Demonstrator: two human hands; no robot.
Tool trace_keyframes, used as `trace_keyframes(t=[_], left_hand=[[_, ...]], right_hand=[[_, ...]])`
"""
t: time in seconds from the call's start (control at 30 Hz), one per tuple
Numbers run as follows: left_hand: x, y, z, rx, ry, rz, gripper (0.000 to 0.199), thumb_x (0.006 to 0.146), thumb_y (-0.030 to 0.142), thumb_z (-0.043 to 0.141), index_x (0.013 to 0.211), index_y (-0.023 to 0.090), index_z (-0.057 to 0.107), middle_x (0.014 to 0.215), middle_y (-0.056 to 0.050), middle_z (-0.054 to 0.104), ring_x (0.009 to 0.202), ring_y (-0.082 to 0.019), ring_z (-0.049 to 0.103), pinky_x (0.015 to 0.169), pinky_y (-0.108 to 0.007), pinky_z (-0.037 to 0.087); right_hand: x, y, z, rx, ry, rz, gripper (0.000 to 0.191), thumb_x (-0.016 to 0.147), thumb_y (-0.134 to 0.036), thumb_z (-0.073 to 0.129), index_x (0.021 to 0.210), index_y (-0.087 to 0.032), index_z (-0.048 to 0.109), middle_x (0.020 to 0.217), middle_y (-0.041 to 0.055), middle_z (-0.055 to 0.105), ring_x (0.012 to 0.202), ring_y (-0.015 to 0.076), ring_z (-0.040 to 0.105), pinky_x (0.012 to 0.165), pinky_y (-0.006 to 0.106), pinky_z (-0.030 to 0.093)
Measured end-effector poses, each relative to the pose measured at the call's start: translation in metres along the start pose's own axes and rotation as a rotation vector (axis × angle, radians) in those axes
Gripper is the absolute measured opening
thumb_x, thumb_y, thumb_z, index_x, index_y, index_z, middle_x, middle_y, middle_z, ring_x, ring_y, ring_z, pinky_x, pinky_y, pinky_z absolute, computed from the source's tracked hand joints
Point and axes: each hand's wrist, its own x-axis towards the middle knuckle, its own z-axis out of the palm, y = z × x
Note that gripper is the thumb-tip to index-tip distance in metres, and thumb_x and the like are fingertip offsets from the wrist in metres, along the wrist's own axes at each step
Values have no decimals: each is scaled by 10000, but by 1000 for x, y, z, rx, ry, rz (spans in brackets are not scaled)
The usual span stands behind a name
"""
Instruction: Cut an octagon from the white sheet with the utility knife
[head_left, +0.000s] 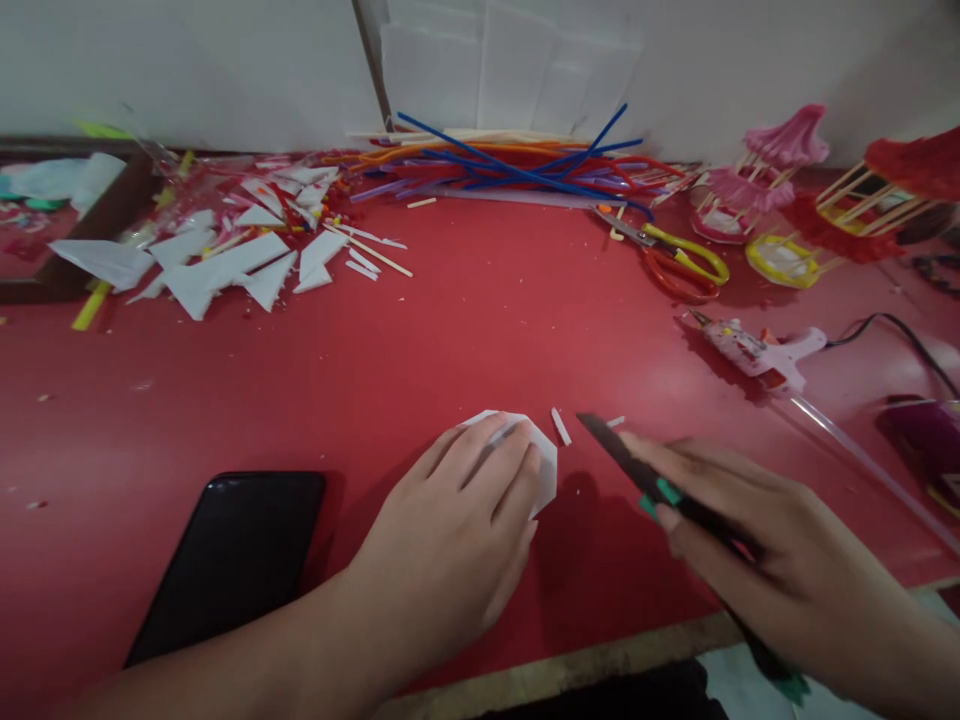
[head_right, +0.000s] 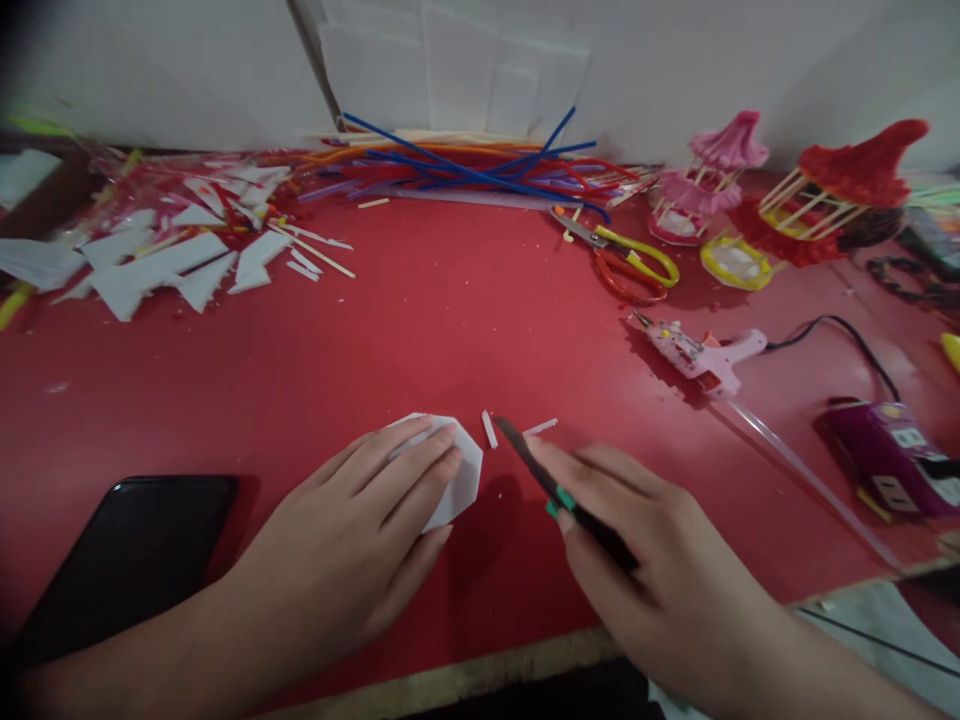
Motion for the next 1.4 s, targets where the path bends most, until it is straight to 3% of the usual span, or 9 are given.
trace_keyframes(t=[0.13, 0.23, 0.33, 0.5, 0.63, 0.73, 0.9, 1.13, 1.4], left_hand=[[-3, 3, -3, -53, -39, 77, 461, 841, 207, 502, 1273, 79, 597, 1338, -146, 585, 1260, -351, 496, 1123, -538, 379], [-9, 8, -5, -26, 98, 153, 346, 844, 135, 497, 1150, 119, 660, 1245, -102, 644, 1175, -310, 548, 1071, -499, 431], [-12, 13, -6, 20, 188, 202, 256, 857, 114, 530, 1054, 149, 689, 1146, -67, 686, 1039, -263, 600, 957, -434, 507], [-10, 18, -5, 147, 157, -23, 354, 939, 332, 544, 1187, 109, 661, 1326, -163, 616, 1091, -334, 609, 852, -474, 556], [-11, 17, 0, 184, 148, -55, 385, 956, 327, 528, 1227, 78, 643, 1317, -195, 625, 1093, -362, 638, 833, -494, 578], [-11, 14, 3, 173, 129, -24, 319, 966, 275, 538, 1213, 110, 654, 1268, -167, 663, 1109, -342, 654, 858, -484, 585], [-9, 7, 3, 84, 119, 61, 330, 966, 314, 576, 1230, 126, 638, 1206, -134, 692, 1136, -313, 654, 897, -449, 588], [-4, 1, 1, -11, 116, 127, 243, 947, 288, 605, 1100, 113, 677, 982, -66, 719, 1079, -283, 672, 909, -416, 582], [-4, 1, 1, -75, 166, 134, 195, 942, 198, 506, 918, 119, 683, 987, -94, 714, 982, -254, 675, 879, -417, 579]], right_hand=[[22, -8, 7, 536, -86, 309, 516, 950, -252, 481, 1464, -284, 452, 658, -24, 662, 537, 148, 654, 479, 241, 560], [38, -10, 16, 686, -145, 339, 523, 927, -220, 493, 1448, -254, 472, 627, -44, 627, 487, 118, 596, 428, 204, 488], [47, -3, 20, 599, -72, 310, 495, 905, -217, 524, 1400, -234, 528, 673, -34, 633, 537, 115, 594, 466, 212, 473], [49, 13, 14, 389, 92, 281, 502, 902, -232, 538, 1403, -247, 518, 793, -6, 667, 635, 139, 626, 563, 260, 502], [48, 16, 6, 255, 146, 233, 496, 911, -237, 532, 1406, -266, 518, 769, -17, 656, 621, 139, 627, 581, 264, 511], [46, 15, 3, 180, 117, 136, 498, 924, -235, 525, 1420, -283, 508, 881, 10, 690, 725, 155, 664, 656, 284, 544], [42, 13, 5, 34, 22, -44, 501, 930, -152, 477, 1419, -255, 502, 1317, 88, 623, 1193, 212, 595, 996, 406, 488], [31, 5, 12, -79, -137, -154, 552, 911, -70, 444, 1443, -213, 459, 1220, 72, 654, 1083, 151, 626, 943, 323, 521], [25, 3, 17, -108, -75, -144, 590, 903, -77, 444, 1469, -243, 412, 1245, 79, 635, 1114, 174, 632, 945, 340, 542]])
